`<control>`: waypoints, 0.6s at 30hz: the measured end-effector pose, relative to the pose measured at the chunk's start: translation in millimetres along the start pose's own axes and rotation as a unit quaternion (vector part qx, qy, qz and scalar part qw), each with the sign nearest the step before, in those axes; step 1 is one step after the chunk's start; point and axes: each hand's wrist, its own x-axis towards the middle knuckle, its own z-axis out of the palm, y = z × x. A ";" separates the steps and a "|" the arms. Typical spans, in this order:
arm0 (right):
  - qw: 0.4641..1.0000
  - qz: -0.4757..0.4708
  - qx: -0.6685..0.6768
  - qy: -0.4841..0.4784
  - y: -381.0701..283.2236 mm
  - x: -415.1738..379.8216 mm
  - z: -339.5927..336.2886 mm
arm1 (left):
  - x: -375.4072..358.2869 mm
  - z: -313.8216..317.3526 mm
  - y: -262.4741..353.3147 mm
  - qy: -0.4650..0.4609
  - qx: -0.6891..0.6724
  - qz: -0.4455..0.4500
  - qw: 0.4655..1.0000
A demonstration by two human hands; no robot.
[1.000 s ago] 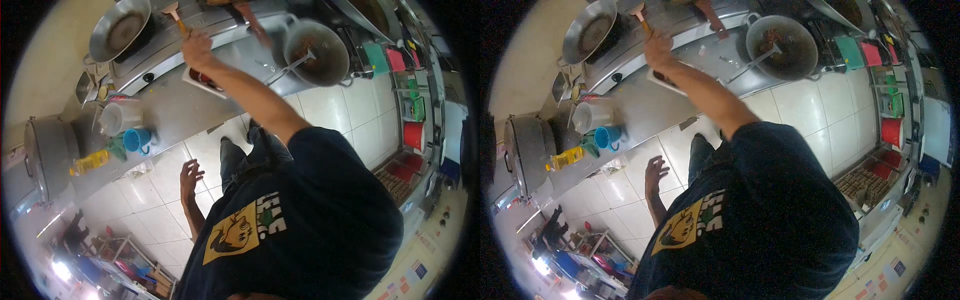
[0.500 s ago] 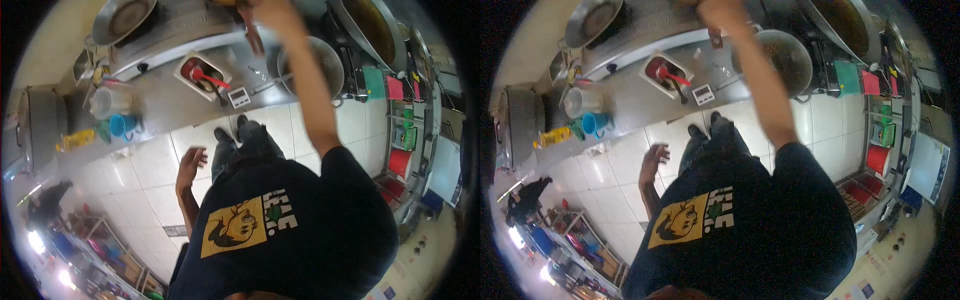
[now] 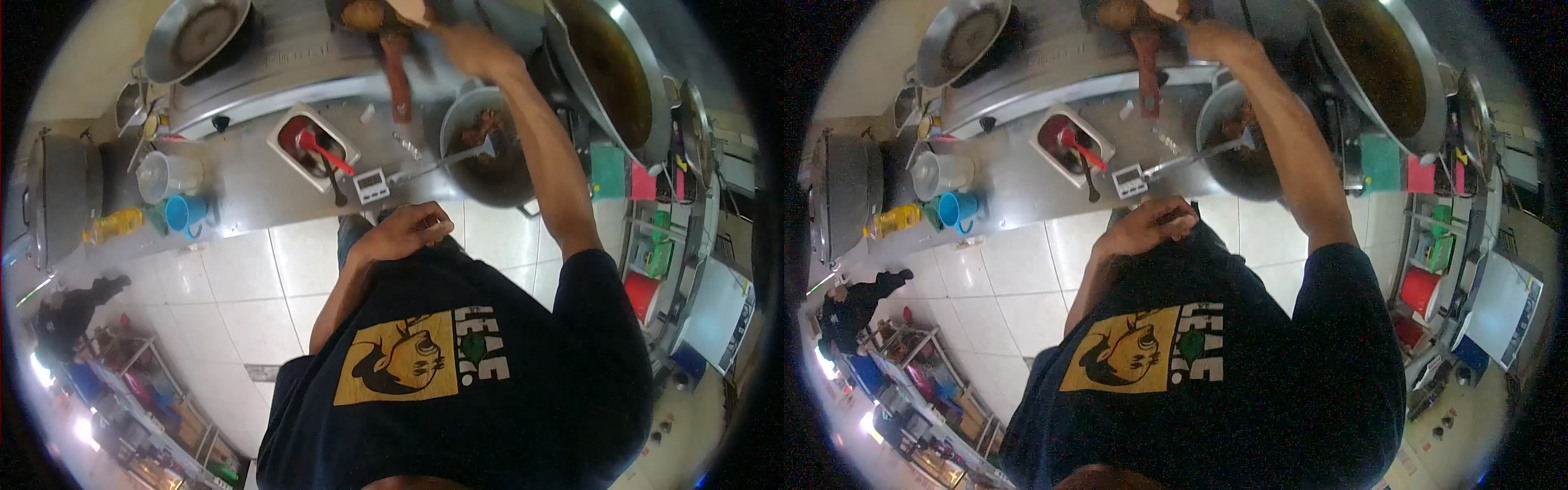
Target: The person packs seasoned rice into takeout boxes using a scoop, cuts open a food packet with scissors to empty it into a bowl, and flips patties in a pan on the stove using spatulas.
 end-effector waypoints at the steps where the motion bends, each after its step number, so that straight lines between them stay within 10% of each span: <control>1: 1.000 0.007 -0.015 -0.012 3.5 -3.5 -5.7 | 4.4 -2.9 2.9 0.047 0.002 -0.034 0.998; 5: 0.998 -0.044 -0.037 0.005 0.3 -20.2 -38.8 | 57.0 -17.5 -14.9 0.325 -0.213 -0.002 0.921; 18: 0.994 -0.018 -0.029 -0.104 -58.7 18.1 -27.6 | 126.2 -73.4 -15.2 0.271 -0.521 0.187 0.787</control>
